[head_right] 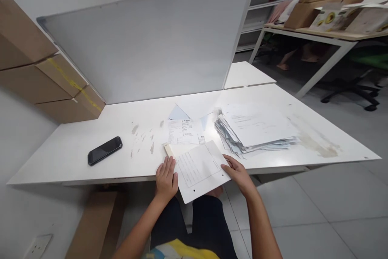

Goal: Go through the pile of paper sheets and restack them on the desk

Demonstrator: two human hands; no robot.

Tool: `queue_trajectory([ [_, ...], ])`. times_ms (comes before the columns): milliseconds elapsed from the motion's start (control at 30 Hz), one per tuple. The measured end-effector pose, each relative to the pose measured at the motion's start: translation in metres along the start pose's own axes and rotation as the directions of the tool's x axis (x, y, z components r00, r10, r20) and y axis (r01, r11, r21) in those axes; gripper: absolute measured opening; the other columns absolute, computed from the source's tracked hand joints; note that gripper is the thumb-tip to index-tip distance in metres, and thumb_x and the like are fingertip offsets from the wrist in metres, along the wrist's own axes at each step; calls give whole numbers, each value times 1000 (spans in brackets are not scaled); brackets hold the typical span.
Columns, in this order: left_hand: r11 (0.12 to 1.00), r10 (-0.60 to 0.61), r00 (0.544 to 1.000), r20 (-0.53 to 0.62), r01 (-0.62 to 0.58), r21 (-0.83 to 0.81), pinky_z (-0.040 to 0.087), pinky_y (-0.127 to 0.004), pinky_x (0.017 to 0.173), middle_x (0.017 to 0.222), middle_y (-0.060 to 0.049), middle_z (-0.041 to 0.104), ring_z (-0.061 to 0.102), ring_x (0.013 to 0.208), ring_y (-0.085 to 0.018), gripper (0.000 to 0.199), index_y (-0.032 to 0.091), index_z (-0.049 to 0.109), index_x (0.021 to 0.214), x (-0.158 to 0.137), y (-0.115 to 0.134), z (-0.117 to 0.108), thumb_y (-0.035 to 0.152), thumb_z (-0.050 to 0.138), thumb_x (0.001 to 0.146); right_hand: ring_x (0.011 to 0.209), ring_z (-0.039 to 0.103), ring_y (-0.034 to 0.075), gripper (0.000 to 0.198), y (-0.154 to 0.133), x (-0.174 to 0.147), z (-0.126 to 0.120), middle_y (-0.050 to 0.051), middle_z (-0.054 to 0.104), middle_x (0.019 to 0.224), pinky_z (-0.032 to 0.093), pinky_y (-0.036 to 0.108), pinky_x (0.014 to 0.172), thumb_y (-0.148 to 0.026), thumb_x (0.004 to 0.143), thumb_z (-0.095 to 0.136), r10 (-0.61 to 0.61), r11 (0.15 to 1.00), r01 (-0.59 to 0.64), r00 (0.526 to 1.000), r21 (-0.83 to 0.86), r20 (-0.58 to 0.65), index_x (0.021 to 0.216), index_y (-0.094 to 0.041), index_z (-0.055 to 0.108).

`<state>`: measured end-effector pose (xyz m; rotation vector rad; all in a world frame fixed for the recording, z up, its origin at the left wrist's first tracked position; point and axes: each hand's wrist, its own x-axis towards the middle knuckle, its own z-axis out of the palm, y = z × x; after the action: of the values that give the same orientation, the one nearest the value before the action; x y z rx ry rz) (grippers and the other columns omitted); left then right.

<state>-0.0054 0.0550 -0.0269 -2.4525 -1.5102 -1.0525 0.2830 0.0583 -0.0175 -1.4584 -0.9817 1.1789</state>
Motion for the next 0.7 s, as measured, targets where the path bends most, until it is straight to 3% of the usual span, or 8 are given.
queue_trajectory([
  [233, 1000, 2, 999, -49, -2, -2, 32, -47, 108, 140, -13, 51, 35, 138, -28, 52, 18, 40, 142, 6, 2, -1, 19, 43, 90, 89, 65, 29, 44, -11, -3, 5, 7, 73, 87, 54, 38, 74, -51, 63, 73, -63, 997, 61, 997, 48, 38, 95, -21, 70],
  [400, 994, -55, 998, -40, 51, -98, 33, -50, 108, 137, -11, 55, 26, 142, -29, 46, 19, 45, 138, 15, 10, -15, 23, 39, 93, 72, 63, 23, 41, -12, 5, -6, 2, 68, 73, 51, 33, 61, -43, 69, 65, -11, 999, 17, 990, -42, 142, 103, -20, 69],
  [567, 981, -142, 989, -44, 135, -137, 34, -49, 110, 135, -11, 56, 30, 141, -28, 43, 17, 50, 134, 42, -16, -23, 30, 35, 95, 84, 62, 24, 35, -13, 29, -52, 3, 71, 89, 50, 33, 71, -40, 68, 64, -186, 967, 184, 983, -179, 5, 96, -21, 71],
  [700, 965, -258, 965, -43, 256, -52, 33, -49, 111, 139, -13, 52, 30, 141, -28, 45, 13, 48, 134, 53, -41, -8, 34, 34, 97, 81, 60, 23, 39, -24, 52, -116, 3, 69, 83, 47, 30, 69, -39, 71, 58, -329, 910, 242, 916, -337, -230, 102, -19, 69],
])
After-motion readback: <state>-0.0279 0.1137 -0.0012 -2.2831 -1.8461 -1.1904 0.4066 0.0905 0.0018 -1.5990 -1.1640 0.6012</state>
